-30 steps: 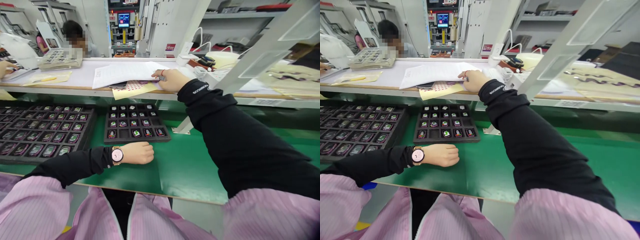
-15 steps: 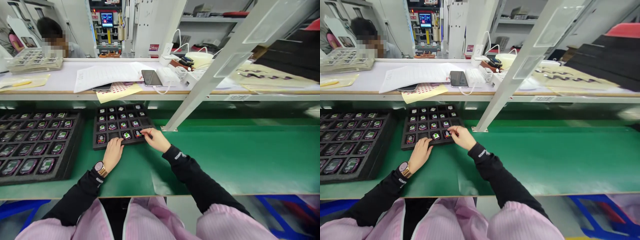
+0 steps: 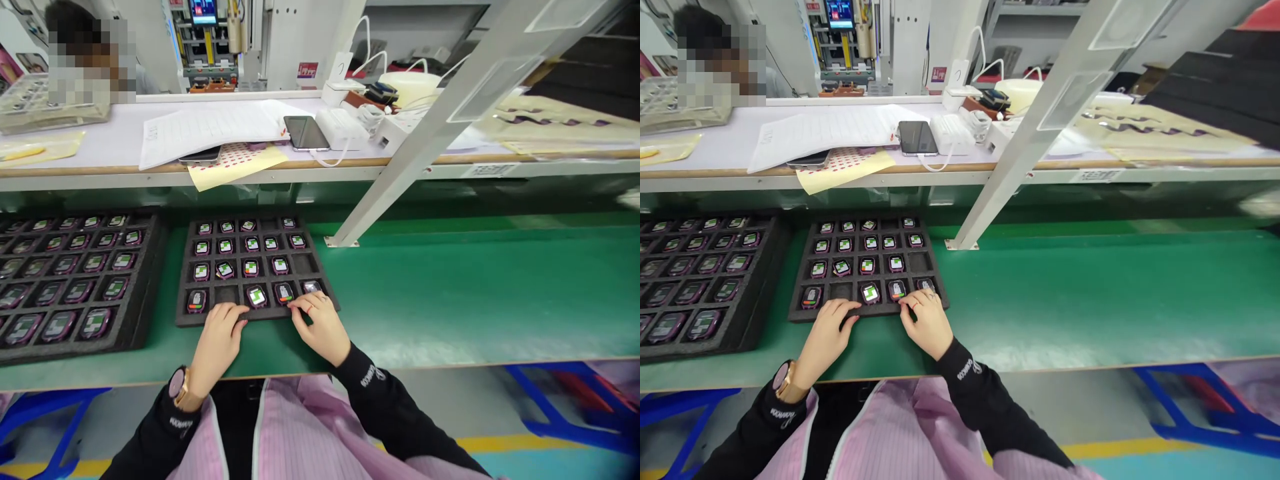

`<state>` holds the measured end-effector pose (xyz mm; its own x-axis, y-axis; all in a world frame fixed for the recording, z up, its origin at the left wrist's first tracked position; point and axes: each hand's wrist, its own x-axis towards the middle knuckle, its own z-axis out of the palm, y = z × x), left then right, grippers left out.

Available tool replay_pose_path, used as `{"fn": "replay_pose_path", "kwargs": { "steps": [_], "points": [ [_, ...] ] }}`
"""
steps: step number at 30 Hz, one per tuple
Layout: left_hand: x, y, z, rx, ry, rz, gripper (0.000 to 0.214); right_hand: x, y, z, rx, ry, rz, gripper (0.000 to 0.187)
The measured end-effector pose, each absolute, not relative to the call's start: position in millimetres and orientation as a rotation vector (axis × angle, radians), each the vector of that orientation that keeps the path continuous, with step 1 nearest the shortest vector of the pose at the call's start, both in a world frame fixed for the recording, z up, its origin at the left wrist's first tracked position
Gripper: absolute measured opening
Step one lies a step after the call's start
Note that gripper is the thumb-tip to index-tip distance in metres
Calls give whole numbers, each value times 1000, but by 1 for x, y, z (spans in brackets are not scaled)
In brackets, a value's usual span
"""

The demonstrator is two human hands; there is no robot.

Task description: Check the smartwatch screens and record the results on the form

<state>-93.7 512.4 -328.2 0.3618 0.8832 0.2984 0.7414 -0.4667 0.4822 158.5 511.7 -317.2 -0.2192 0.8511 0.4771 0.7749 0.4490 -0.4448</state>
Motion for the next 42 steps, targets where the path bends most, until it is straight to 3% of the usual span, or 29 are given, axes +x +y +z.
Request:
{"fn": "replay_pose_path", "kwargs": {
  "steps": [7, 12, 18, 25, 30, 36, 42],
  "points": [
    [-116, 465, -311, 2133, 1368, 658, 20, 157, 475, -309, -1308, -2108, 321, 19],
    [-130, 502, -282, 2276, 1598, 717, 27, 139, 499, -287, -1282, -2162, 378, 19],
    [-125, 564, -272, 2588, 1703, 235, 34, 136, 518, -260, -1350, -2199, 416, 20],
    [-124, 598, -276, 2696, 1555, 91, 29, 162, 500, -245, -1455, -1966, 393, 23],
    [-128, 592, -274, 2653, 1586, 225, 34, 152, 490, -267, -1415, -1647, 738, 25],
    [-118, 556, -263, 1915, 1426, 959, 42, 87, 506, -297, -1107, -1314, 1275, 44],
    [-113, 531, -258, 1365, 1176, 1064, 55, 52, 511, -278, -771, -801, 1722, 50]
  ]
}}
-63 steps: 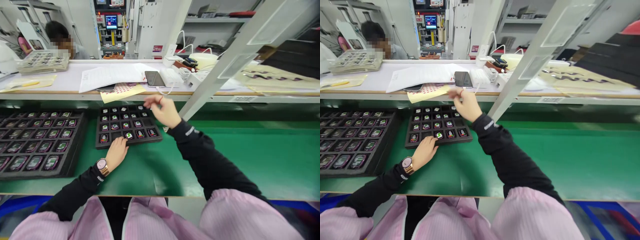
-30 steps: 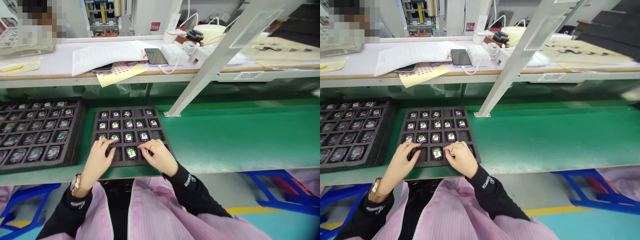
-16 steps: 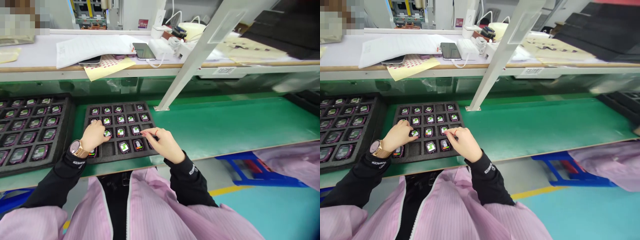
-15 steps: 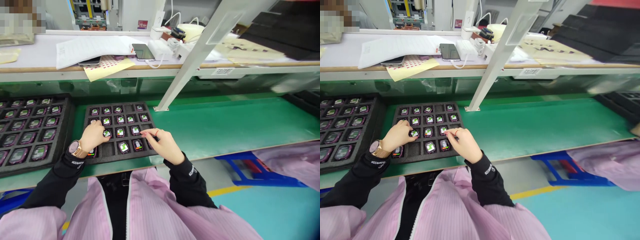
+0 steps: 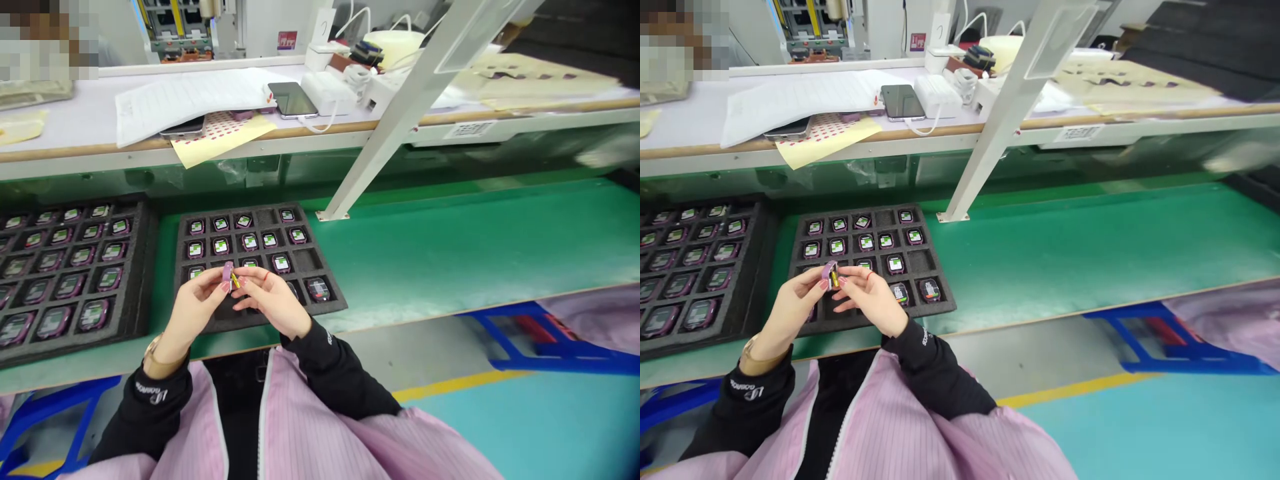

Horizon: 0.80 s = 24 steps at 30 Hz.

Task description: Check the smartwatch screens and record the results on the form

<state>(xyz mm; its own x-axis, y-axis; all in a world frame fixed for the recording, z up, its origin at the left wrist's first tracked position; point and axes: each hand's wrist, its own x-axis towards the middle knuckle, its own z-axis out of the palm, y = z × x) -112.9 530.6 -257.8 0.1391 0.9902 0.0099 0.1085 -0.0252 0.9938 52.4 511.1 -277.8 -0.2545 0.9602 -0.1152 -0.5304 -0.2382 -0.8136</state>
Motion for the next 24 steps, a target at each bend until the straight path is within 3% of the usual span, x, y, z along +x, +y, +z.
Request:
{"fn": "replay_pose_path", "kwargs": {
  "steps": [7, 15, 24],
  "points": [
    [-126, 519, -280, 1012, 1061, 1114, 63, 39, 503, -271, -848, -747, 1661, 41],
    [-153, 509, -283, 1303, 1043, 1278, 46, 9, 512, -271, -731, -545, 1943, 41],
    [-171, 508, -292, 1171, 1080, 1257, 59, -6, 515, -269, -775, -633, 1878, 35]
  ]
}}
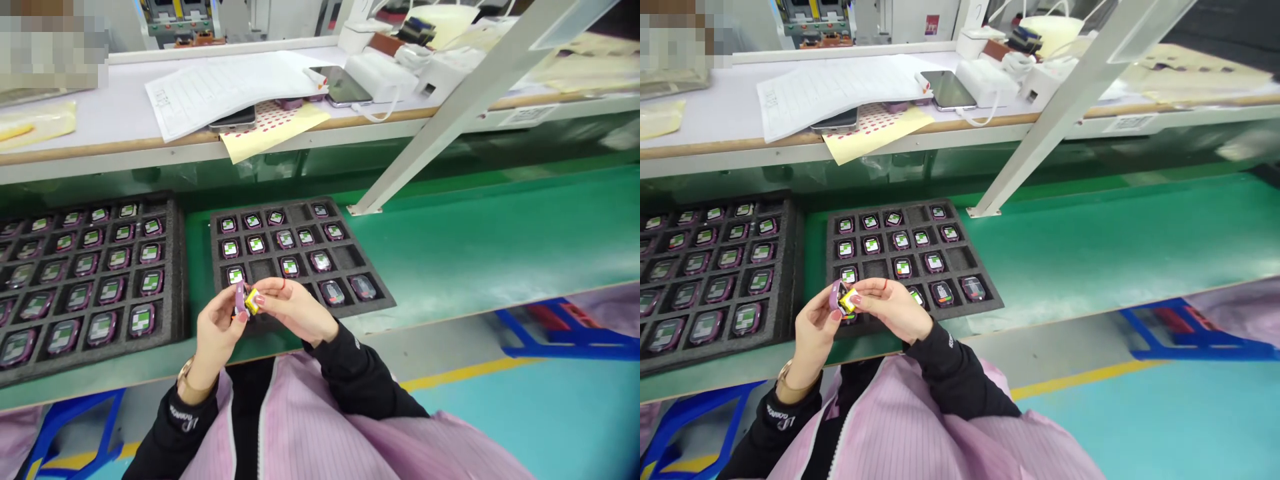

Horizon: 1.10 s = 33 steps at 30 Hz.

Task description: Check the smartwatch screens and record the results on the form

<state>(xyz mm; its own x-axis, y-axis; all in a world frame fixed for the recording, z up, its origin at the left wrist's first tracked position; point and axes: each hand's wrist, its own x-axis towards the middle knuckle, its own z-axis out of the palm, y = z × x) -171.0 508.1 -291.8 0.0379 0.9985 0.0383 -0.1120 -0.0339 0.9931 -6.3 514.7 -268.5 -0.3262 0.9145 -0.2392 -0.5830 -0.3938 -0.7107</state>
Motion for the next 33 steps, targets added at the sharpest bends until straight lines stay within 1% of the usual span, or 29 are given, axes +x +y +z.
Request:
{"fn": "replay_pose_path", "kwargs": {
  "steps": [7, 12, 15, 16, 19, 22, 26, 27, 30, 31, 33],
  "points": [
    [-186, 510, -307, 1054, 898, 1074, 63, -13, 505, -263, -869, -745, 1601, 31],
    [-176, 509, -290, 1058, 830, 960, 64, -3, 502, -263, -893, -916, 1474, 33],
    [-162, 503, -278, 1011, 801, 916, 65, 17, 504, -260, -909, -1168, 1407, 36],
    [-158, 500, -276, 989, 787, 900, 65, 25, 504, -258, -896, -1274, 1374, 34],
    [-148, 491, -278, 897, 714, 841, 62, 48, 504, -251, -852, -1529, 1264, 17],
    [-142, 487, -283, 789, 630, 759, 59, 65, 503, -249, -849, -1639, 1158, 13],
    [-130, 495, -282, 686, 611, 700, 55, 81, 501, -253, -820, -1738, 894, 5],
    [-126, 498, -280, 678, 623, 709, 55, 85, 502, -254, -833, -1745, 843, 5],
    [-118, 511, -275, 698, 683, 753, 60, 101, 506, -255, -973, -1751, 816, 25],
    [-118, 515, -273, 714, 705, 772, 60, 107, 508, -257, -1048, -1774, 838, 27],
    [-118, 522, -268, 770, 752, 817, 58, 117, 514, -263, -1197, -1899, 870, 18]
  ]
}}
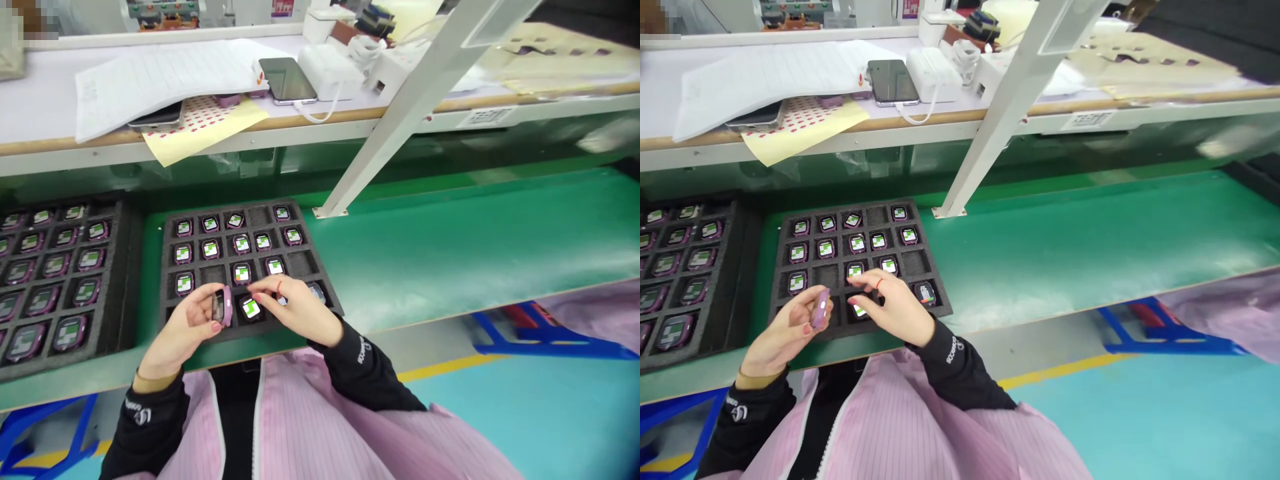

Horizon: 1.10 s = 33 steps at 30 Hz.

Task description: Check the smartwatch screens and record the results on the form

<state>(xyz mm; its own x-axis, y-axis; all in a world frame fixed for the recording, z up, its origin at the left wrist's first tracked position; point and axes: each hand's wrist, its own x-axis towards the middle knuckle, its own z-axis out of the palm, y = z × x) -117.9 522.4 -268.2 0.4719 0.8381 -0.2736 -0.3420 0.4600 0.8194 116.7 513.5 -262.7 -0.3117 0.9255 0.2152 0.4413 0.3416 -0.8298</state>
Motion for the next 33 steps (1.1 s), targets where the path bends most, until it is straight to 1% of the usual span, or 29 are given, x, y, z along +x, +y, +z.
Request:
{"fn": "replay_pose_path", "kwargs": {
  "steps": [1, 3, 7, 9, 12, 17, 19, 21, 23, 26, 29, 33],
  "points": [
    [-118, 526, -266, 812, 779, 839, 56, 120, 516, -267, -1263, -2005, 860, 16],
    [-118, 531, -260, 908, 827, 848, 53, 121, 522, -276, -1362, -2271, 767, 22],
    [-112, 539, -249, 1020, 840, 788, 53, 109, 531, -278, -1412, -2629, 533, 25],
    [-107, 541, -247, 1041, 873, 789, 56, 104, 534, -270, -1414, -2681, 550, 23],
    [-102, 541, -248, 1061, 993, 779, 62, 106, 538, -255, -1413, -2646, 717, 17],
    [-101, 540, -255, 1054, 1104, 757, 67, 119, 538, -257, -1217, -2424, 1149, 10],
    [-100, 541, -258, 1057, 1112, 764, 69, 121, 540, -264, -1212, -2250, 1248, 9],
    [-98, 541, -259, 1085, 1108, 788, 68, 120, 542, -269, -1306, -1982, 1348, 12],
    [-98, 541, -258, 1130, 1082, 826, 66, 119, 546, -270, -1397, -1628, 1529, 18],
    [-97, 542, -255, 1189, 1050, 861, 62, 118, 549, -265, -1319, -1186, 1759, 25],
    [-94, 542, -252, 1222, 1048, 881, 56, 119, 547, -262, -1127, -1027, 1777, 31],
    [-86, 543, -252, 1224, 1103, 959, 45, 115, 544, -263, -1001, -1026, 1720, 51]
  ]
}}
